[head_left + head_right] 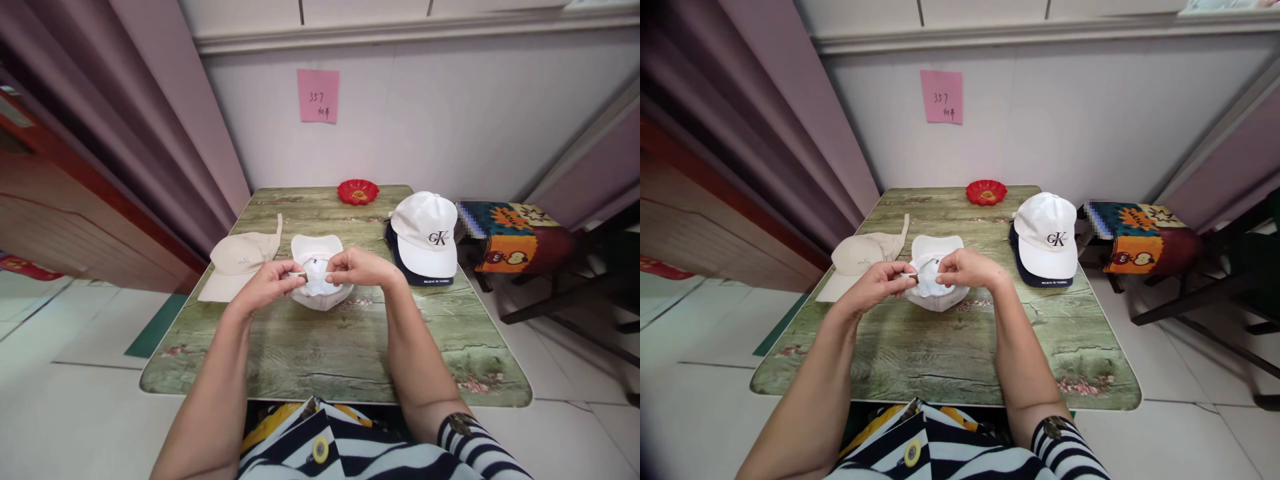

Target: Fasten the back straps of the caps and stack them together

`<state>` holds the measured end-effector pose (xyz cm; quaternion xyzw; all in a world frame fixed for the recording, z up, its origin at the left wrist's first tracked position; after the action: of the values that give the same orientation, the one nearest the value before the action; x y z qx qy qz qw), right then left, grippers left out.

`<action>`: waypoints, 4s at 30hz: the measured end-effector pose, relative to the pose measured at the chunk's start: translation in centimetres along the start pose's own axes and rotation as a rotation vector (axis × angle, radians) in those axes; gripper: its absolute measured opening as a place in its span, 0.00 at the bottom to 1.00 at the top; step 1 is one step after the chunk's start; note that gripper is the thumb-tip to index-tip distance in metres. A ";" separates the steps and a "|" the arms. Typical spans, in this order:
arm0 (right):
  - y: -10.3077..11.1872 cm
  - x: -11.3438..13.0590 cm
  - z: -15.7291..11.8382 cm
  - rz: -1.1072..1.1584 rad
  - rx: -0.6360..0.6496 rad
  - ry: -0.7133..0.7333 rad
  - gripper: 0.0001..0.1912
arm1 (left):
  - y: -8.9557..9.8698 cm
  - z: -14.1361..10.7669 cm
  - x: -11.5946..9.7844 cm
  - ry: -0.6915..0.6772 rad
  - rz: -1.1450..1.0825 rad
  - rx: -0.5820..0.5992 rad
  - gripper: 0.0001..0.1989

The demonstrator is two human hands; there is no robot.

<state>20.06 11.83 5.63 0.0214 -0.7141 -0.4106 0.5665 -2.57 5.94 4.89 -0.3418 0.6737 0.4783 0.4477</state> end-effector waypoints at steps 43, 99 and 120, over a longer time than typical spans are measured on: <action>-0.9 -0.4 1.4 -0.013 -0.194 0.053 0.10 | 1.1 -0.4 0.3 -0.019 0.151 -0.123 0.17; -3.1 -1.1 1.1 0.119 -0.188 -0.146 0.12 | 3.5 0.3 2.0 -0.246 0.414 0.007 0.08; -1.3 -0.4 3.3 -0.042 -0.444 -0.161 0.13 | 5.0 3.9 1.7 -0.390 0.708 -0.209 0.10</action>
<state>16.90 13.05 4.44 -0.1215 -0.6485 -0.5698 0.4900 -6.54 11.15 4.40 -0.0358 0.6000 0.7244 0.3375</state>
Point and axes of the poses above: each hand's wrist, its own z-axis towards the middle knuckle, its own y-axis out of the back of the hand, x = y × z, the point moved 2 cm from there along z, towards the middle knuckle, and after that the axes turned 1 degree about -z, right-handed, at the moved point
